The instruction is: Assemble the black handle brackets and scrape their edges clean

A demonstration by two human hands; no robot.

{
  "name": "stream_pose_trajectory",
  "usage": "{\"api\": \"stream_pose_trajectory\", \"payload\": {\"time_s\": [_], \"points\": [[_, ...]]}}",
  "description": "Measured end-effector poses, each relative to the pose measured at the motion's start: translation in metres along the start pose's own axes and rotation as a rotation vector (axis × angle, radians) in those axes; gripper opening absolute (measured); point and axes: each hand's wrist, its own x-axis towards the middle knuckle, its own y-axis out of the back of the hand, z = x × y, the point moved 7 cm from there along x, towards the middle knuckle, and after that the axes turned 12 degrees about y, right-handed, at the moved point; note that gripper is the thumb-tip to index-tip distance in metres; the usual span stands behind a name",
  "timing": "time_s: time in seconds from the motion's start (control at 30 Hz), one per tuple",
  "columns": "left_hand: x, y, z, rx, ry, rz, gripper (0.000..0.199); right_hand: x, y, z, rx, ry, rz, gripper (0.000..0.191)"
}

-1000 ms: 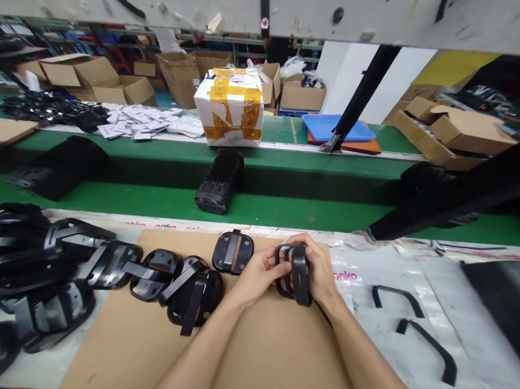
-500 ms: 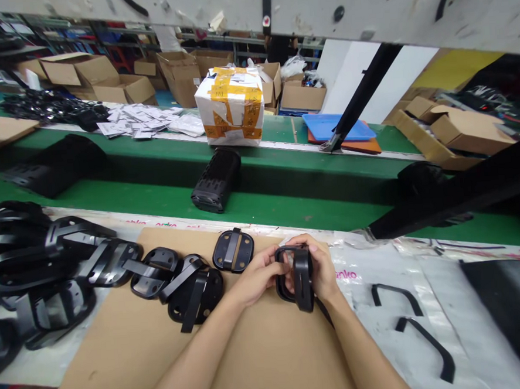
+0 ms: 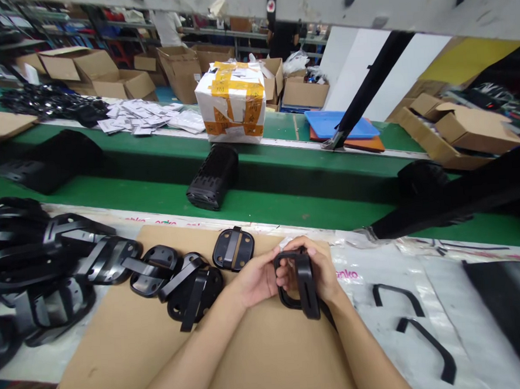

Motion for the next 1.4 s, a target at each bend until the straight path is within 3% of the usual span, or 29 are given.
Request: {"api": "stream_pose_trajectory", "payload": {"time_s": [0.23,0.37,0.43,0.53,0.63,0.7,0.77,0.87,1.03,1.23,1.3,1.4], "points": [[0.002,0.007,-0.004,0.103,-0.102,0.096,0.048,0.006,0.005,-0.007,-0.144,0.085,0.006,0.05],[0.005,0.0,-0.004,0.132,-0.137,0.081,0.047,0.008,0.008,-0.012,-0.211,0.118,0.024,0.05],[0.004,-0.004,0.001,0.185,-0.217,0.101,0.047,0.008,0.013,-0.013,-0.242,0.13,0.061,0.048],[-0.005,-0.01,0.016,0.448,-0.429,0.193,0.047,0.008,0.022,-0.014,-0.283,0.172,0.177,0.043],[-0.016,-0.014,0.025,0.965,-0.593,0.415,0.034,0.007,0.031,-0.022,-0.299,0.254,0.301,0.04],[-0.019,-0.013,0.024,1.3,-0.629,0.577,0.032,0.006,0.033,-0.028,-0.313,0.313,0.332,0.038],[-0.017,-0.008,0.018,1.508,-0.594,0.681,0.041,0.005,0.032,-0.036,-0.349,0.374,0.324,0.04],[-0.011,-0.001,0.012,1.646,-0.526,0.781,0.046,0.0,0.027,-0.043,-0.435,0.455,0.288,0.042],[-0.009,-0.001,0.014,1.703,-0.588,0.841,0.043,-0.004,0.019,-0.038,-0.545,0.489,0.242,0.044],[-0.017,0.013,0.038,1.597,-0.668,0.894,0.037,0.008,0.032,-0.054,-0.553,0.403,0.26,0.037],[-0.022,0.022,0.05,1.521,-0.703,0.915,0.028,0.0,0.042,-0.063,-0.651,0.263,0.219,0.032],[-0.026,0.027,0.063,1.492,-0.76,0.918,0.018,-0.038,0.047,-0.055,-0.945,-0.092,-0.045,0.026]]}}
